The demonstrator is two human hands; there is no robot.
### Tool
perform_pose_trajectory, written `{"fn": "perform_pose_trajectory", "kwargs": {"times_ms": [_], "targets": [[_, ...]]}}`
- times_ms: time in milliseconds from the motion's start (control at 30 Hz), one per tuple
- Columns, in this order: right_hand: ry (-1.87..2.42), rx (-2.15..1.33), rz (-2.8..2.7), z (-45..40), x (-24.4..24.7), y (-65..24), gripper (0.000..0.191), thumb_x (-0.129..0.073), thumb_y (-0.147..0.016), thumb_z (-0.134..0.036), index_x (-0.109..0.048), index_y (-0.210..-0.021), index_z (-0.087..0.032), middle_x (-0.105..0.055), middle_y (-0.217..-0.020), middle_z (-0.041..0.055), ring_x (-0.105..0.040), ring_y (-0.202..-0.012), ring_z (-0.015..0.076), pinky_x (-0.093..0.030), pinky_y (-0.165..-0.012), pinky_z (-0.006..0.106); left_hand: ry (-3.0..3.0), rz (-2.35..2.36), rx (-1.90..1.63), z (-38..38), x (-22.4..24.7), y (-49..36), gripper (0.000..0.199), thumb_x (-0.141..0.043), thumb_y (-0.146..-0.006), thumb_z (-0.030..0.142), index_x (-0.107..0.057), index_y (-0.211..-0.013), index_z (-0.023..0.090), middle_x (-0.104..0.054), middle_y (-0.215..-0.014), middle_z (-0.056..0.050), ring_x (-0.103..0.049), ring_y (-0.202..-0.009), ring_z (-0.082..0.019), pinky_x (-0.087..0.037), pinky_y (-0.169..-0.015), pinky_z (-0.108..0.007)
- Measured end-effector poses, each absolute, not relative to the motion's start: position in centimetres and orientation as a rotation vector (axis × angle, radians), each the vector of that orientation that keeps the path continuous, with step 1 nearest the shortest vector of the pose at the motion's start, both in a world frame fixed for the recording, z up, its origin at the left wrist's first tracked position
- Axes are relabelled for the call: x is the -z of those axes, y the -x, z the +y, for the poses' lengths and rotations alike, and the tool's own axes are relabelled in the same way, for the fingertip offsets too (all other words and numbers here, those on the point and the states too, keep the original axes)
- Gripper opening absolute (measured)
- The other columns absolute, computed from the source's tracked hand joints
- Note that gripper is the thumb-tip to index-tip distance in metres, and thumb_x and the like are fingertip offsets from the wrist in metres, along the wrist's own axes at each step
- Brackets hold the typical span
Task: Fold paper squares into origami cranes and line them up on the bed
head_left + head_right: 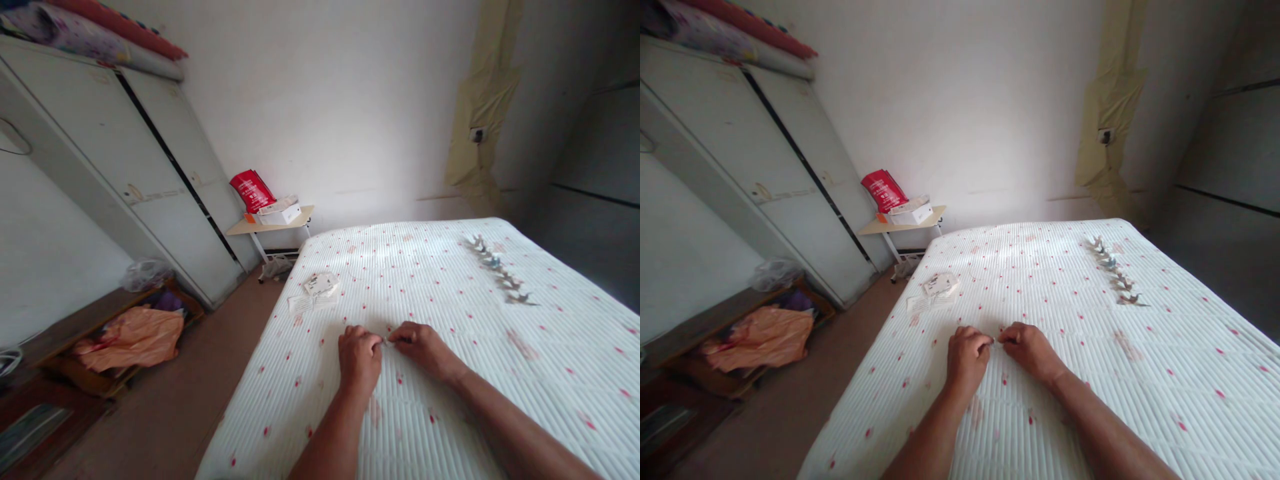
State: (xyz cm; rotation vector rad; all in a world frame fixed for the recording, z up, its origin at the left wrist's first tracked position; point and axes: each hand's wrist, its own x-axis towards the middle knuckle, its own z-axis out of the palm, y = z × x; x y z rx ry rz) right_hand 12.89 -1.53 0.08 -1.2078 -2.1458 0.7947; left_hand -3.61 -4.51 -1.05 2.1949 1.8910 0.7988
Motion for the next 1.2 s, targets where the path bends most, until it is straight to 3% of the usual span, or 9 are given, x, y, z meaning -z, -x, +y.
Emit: {"fn": "perform_pose_trajectory", "kwargs": {"times_ms": [433, 667, 833, 1200], "targets": [[1.274, -0.86, -2.031, -0.8, 0.5, -13.7, 0.024, -0.046, -0.069, -0.017, -0.069, -0.078, -0.018, -0.069, -0.081, 0.004, -0.062, -0.076, 0.0177, -0.046, -0.071, 0.027, -2.144, 1.843, -0.896, -5.0, 0.6, 4.1, 0.026, -0.055, -0.069, 0.008, -0.067, -0.085, 0.024, -0.061, -0.085, -0.001, -0.05, -0.09, -0.018, -0.036, -0.082, -0.031], [1.406, -0.958, -1.829, -0.1, 0.4, -15.1, 0.023, -0.05, -0.068, -0.025, -0.068, -0.079, -0.017, -0.068, -0.074, 0.002, -0.06, -0.068, 0.0167, -0.046, -0.063, 0.026, -2.13, 1.838, -0.896, -5.0, 0.5, 3.9, 0.019, -0.06, -0.067, 0.013, -0.068, -0.081, 0.025, -0.062, -0.083, 0.0, -0.051, -0.089, -0.017, -0.036, -0.082, -0.031], [1.169, -0.925, -1.969, -0.5, 0.5, -14.5, 0.02, -0.049, -0.072, -0.022, -0.068, -0.075, -0.019, -0.068, -0.078, 0.0025, -0.061, -0.077, 0.0169, -0.045, -0.077, 0.029, -2.183, 1.845, -0.85, -4.7, 0.8, 3.6, 0.015, -0.062, -0.067, 0.016, -0.068, -0.078, 0.025, -0.062, -0.081, 0.0, -0.051, -0.088, -0.018, -0.034, -0.08, -0.031], [1.266, -0.64, -2.172, -1.3, 0.2, -13.4, 0.029, -0.045, -0.071, -0.007, -0.069, -0.081, -0.02, -0.064, -0.082, 0.0046, -0.06, -0.076, 0.0155, -0.043, -0.069, 0.023, -2.22, 1.881, -0.764, -4.5, 0.7, 3.2, 0.009, -0.061, -0.071, 0.019, -0.067, -0.075, 0.024, -0.061, -0.079, -0.002, -0.05, -0.087, -0.018, -0.033, -0.076, -0.031]]}}
